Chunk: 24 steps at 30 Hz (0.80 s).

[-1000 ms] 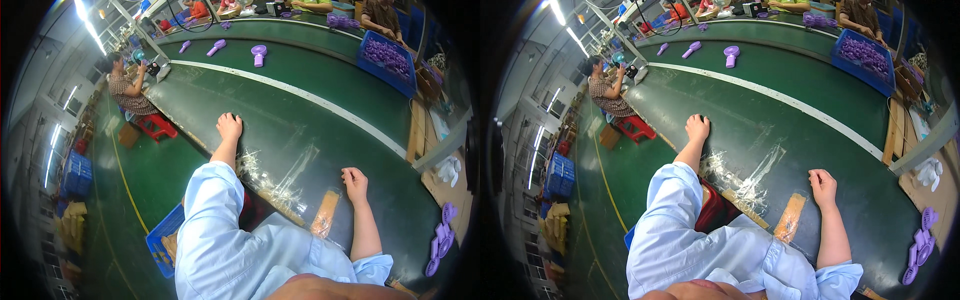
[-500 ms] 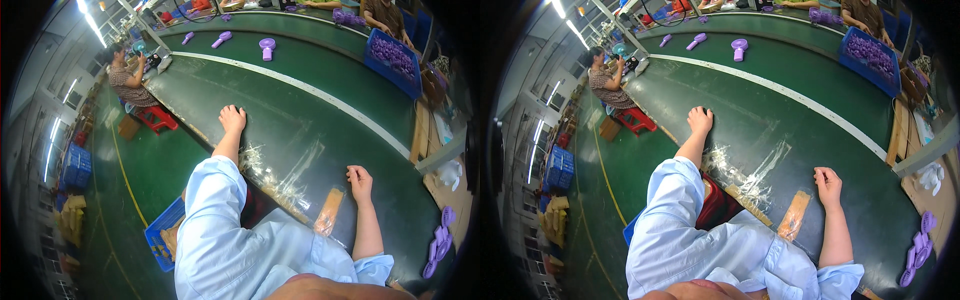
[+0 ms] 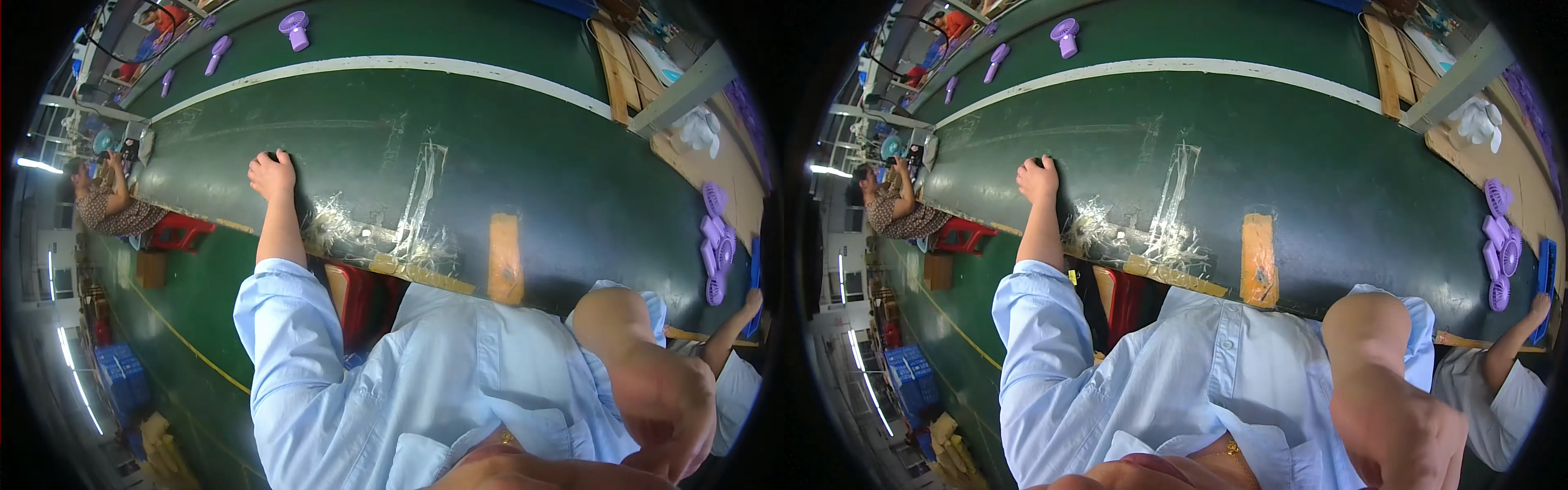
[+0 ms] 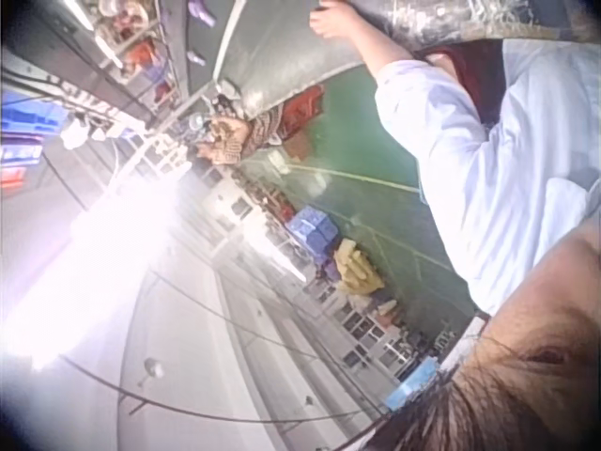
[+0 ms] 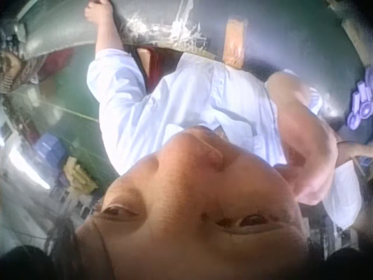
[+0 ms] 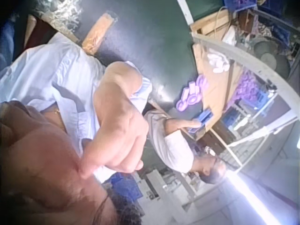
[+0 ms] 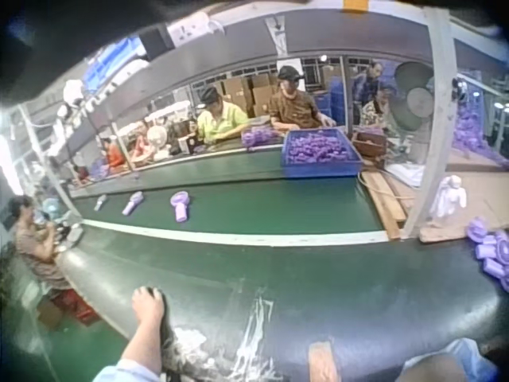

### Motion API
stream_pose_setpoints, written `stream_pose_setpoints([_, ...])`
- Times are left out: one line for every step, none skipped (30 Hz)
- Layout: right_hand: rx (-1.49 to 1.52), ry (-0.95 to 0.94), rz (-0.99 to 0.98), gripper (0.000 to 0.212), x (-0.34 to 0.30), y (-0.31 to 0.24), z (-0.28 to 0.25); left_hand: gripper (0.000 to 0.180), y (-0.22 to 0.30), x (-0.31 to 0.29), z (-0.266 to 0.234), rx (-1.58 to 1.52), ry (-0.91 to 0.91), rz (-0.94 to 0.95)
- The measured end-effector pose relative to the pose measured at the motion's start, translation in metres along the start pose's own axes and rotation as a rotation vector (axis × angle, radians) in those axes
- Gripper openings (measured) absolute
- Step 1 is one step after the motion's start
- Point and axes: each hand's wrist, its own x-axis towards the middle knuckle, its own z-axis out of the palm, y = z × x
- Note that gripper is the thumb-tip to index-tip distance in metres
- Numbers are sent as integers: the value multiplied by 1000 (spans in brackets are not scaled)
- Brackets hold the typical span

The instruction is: The person picks up portable mini fans from a conveyor belt, tests their buttons and lights by hand, and places them onto the table.

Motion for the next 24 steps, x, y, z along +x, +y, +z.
stream_pose_setpoints([-113, -100, -96, 26, 2, 4, 2, 43, -2, -1, 0, -7, -3, 1])
stream_pose_setpoints([164, 265, -177, 21, 6, 0, 25, 43, -7, 0, -2, 9, -10, -6])
stream_pose_setpoints([159, 250, -175, 21, 2, -5, 28, 43, -8, -1, -3, 18, -21, -9])
stream_pose_setpoints([240, 186, -75, 21, -1, -11, 27, 43, -2, -1, -4, 1, -38, -1])
stream_pose_setpoints([315, 120, 27, 21, 1, -15, 25, 43, 0, -1, -7, -2, -57, 0])
stream_pose_setpoints([269, 120, 58, 21, -1, 1, 27, 43, -1, -2, -9, 3, -75, 4])
stream_pose_setpoints([235, 86, 124, 21, 4, -4, 26, 43, 7, -3, -13, -6, -97, 3])
stream_pose_setpoints([212, 65, 183, 21, 6, -10, 26, 44, 2, -2, -16, 1, -103, -10])
stream_pose_setpoints([165, 34, 127, 20, 8, -11, 24, 43, 0, -3, -17, 12, -103, -10])
stream_pose_setpoints([157, 14, 118, 20, 11, -11, 23, 42, -11, -2, -14, 12, -81, -14])
stream_pose_setpoints([-88, -3, -216, 19, 18, -12, 24, 42, -18, -2, -9, 20, -40, -1])
stream_pose_setpoints([-334, -20, -552, 19, 24, -13, 25, 41, -20, -2, -4, 26, -1, 17])
stream_pose_setpoints([-32, 40, -463, 19, 27, -10, 32, 42, -18, -3, -2, 34, -10, 15])
stream_pose_setpoints([-42, 22, -472, 19, 28, -1, 32, 42, -16, -4, 0, 45, -20, 13])
stream_pose_setpoints([-105, 5, -561, 20, 32, 13, 28, 43, -12, -4, -1, 31, -48, 6])
stream_pose_setpoints([-163, -6, -650, 23, 35, 19, 26, 44, -13, -4, -1, 34, -49, 0])
stream_pose_setpoints([-166, -17, -657, 23, 36, 12, 24, 44, -13, -3, -1, 39, -51, -7])
stream_pose_setpoints([-75, -113, -293, 21, 34, 0, 20, 44, -14, -2, -2, 52, -39, -9])
stream_pose_setpoints([13, -200, 76, 19, 34, -10, 17, 44, -12, -5, -2, 46, -40, -2])
stream_pose_setpoints([4, -258, 106, 15, 34, -17, 12, 44, -11, -7, -3, 46, -38, 2])
stream_pose_setpoints([0, -256, 103, 15, 34, -15, 10, 44, -11, -6, -5, 52, -31, 4])
stream_pose_setpoints([-188, -256, -263, 14, 34, -13, 8, 44, -9, -6, -6, 54, -30, 9])
stream_pose_setpoints([-376, -250, -628, 14, 33, -12, 7, 44, -6, -7, -5, 46, -27, 16])
stream_pose_setpoints([-377, -248, -630, 14, 33, -12, 8, 44, -4, -7, -5, 38, -23, 19])
